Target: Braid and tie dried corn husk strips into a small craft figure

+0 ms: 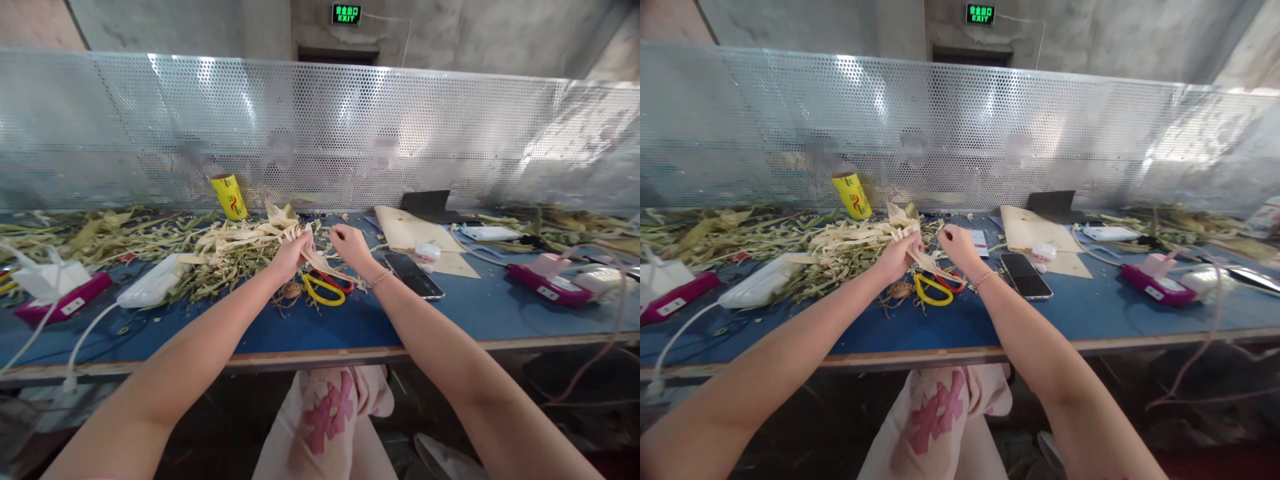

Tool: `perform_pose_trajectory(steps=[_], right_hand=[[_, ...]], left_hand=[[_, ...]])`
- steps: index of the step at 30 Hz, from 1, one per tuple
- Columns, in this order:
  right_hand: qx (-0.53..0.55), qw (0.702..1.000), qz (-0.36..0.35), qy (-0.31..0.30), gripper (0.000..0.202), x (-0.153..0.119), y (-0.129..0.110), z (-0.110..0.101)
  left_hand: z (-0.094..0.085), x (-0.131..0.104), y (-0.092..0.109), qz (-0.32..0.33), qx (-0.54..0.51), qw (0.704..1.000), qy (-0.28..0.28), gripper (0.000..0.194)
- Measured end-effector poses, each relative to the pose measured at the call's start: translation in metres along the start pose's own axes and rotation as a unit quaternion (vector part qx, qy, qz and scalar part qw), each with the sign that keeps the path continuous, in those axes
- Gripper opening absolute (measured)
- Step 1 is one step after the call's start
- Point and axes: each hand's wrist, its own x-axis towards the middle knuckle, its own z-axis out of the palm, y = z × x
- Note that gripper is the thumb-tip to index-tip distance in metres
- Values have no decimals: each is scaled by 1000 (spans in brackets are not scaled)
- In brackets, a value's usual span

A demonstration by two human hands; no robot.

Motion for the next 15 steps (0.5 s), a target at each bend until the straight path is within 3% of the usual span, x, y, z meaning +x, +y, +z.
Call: perform_pose_trajectory(steps=[6, 11, 15], right_hand=[[121, 987, 101, 26, 23, 7, 15, 0], [267, 944, 181, 68, 21, 14, 25, 4], [327, 914, 205, 123, 21, 18, 31, 1]], left_hand=[[-5, 5, 0, -1, -13, 1000, 27, 26], [-8, 9, 0, 16, -59, 995, 85, 22], [-12, 13, 3, 17, -74, 989, 129, 23]])
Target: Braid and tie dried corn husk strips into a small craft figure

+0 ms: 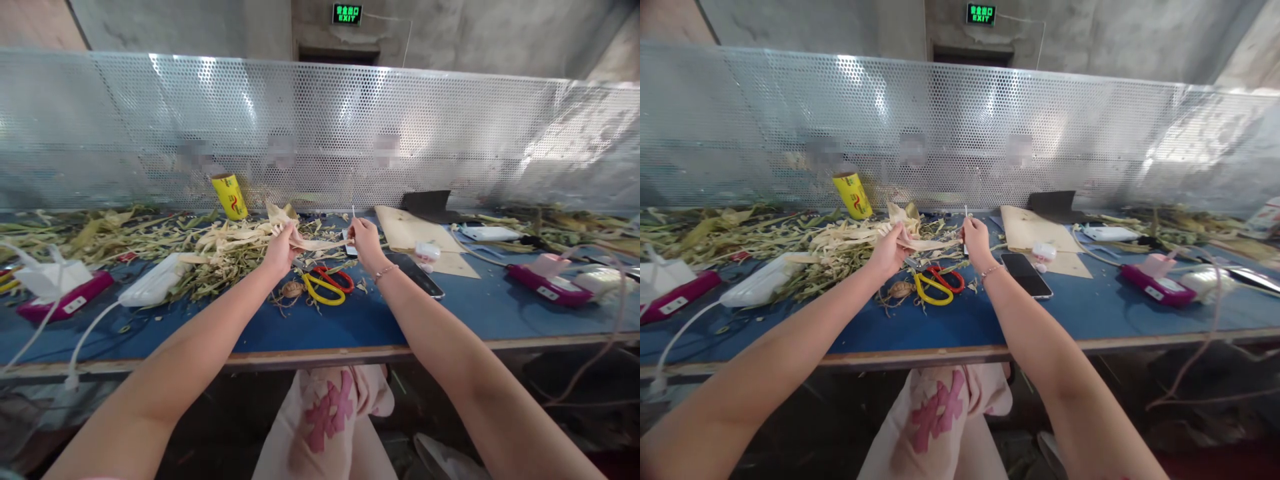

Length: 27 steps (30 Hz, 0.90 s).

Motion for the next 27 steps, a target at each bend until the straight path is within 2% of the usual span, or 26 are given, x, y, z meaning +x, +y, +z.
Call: perform_pose_trajectory(steps=[4, 9, 15, 17, 20, 22, 24, 25, 27], right_hand=[[92, 994, -4, 65, 21, 6, -5, -7], [216, 967, -2, 133, 23, 10, -11, -14], [264, 953, 2, 149, 25, 13, -12, -19], [258, 955, -9, 144, 25, 13, -11, -19], [169, 982, -22, 85, 25, 9, -7, -14], [19, 999, -13, -25, 26, 2, -3, -7], [-162, 975, -40, -147, 25, -5, 1, 0], [-241, 952, -79, -172, 22, -8, 3, 3], [-324, 920, -132, -177, 11, -13, 4, 6]], left_hand=[[-6, 7, 4, 13, -10, 999, 48, 23], [-14, 16, 5, 56, 5, 995, 87, 27], [-18, 21, 12, 96, -39, 980, 168, 25], [-18, 21, 14, 94, -68, 978, 171, 25], [-15, 19, 14, 42, -87, 987, 127, 23], [-12, 16, 11, -14, -66, 994, 84, 19], [-10, 12, 7, -66, -29, 997, 36, 16], [-9, 10, 6, -77, -10, 997, 16, 17], [-7, 6, 3, -88, 34, 995, -24, 18]])
